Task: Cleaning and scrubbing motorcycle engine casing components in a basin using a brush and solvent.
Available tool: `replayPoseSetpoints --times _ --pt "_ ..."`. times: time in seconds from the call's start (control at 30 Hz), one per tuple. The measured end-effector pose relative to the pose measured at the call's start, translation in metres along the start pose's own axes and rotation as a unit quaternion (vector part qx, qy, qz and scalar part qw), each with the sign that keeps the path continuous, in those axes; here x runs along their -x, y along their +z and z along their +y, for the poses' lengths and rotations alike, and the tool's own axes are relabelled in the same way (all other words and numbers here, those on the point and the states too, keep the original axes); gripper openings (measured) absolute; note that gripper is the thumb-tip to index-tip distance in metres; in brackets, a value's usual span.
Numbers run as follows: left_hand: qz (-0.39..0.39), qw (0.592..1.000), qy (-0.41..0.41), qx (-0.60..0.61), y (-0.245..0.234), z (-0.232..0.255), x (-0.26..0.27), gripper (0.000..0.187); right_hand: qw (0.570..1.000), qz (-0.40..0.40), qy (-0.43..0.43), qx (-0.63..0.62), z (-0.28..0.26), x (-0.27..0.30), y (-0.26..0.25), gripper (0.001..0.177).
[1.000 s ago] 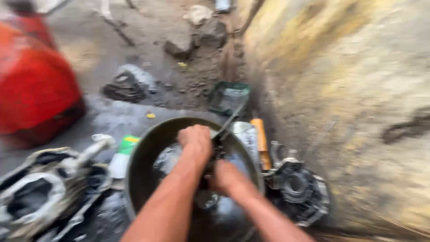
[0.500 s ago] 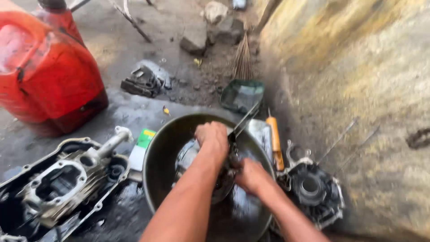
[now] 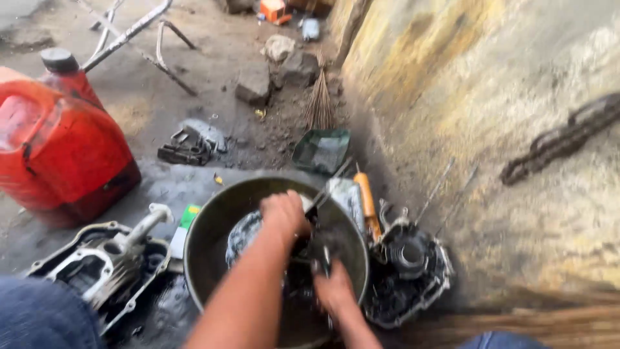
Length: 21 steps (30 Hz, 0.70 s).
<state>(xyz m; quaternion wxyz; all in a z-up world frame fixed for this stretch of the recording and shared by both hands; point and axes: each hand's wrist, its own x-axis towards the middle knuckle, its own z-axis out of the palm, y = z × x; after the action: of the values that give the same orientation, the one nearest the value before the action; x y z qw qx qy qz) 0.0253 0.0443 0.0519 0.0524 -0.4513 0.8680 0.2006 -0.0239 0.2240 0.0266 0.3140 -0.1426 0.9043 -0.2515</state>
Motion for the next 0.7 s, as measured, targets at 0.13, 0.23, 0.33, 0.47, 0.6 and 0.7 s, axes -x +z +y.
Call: replayPoseSetpoints --times 0.13,0.23,0.33,0.47,0.6,0.7 --pt "0.003 1.000 0.006 0.019 -0.013 -0.026 -0.010 0.071 0.992 0.021 -0.098 0.078 0.012 -0.015 0.016 0.079" --pt "-0.010 1.000 -0.024 -0.016 -0.016 -0.030 -0.008 0.084 0.959 0.101 -0.263 0.034 0.064 -0.059 0.055 0.058" --pt "-0.013 1.000 -0.014 -0.011 0.003 -0.036 -0.017 0.083 0.968 0.040 -0.161 0.187 -0.045 0.040 0.013 0.046" --pt "-0.027 0.999 -0.020 -0.016 -0.017 -0.030 -0.044 0.072 0.972 0.064 -0.111 0.199 -0.042 -0.005 0.013 0.052" --pt "-0.059 0.997 -0.046 0.010 -0.020 -0.031 -0.034 0.069 0.940 0.055 -0.236 0.242 -0.031 0.002 0.031 0.038" --pt "-0.066 0.996 -0.055 0.013 -0.014 -0.031 -0.035 0.070 0.910 0.080 -0.275 0.300 -0.021 -0.012 0.029 0.035"
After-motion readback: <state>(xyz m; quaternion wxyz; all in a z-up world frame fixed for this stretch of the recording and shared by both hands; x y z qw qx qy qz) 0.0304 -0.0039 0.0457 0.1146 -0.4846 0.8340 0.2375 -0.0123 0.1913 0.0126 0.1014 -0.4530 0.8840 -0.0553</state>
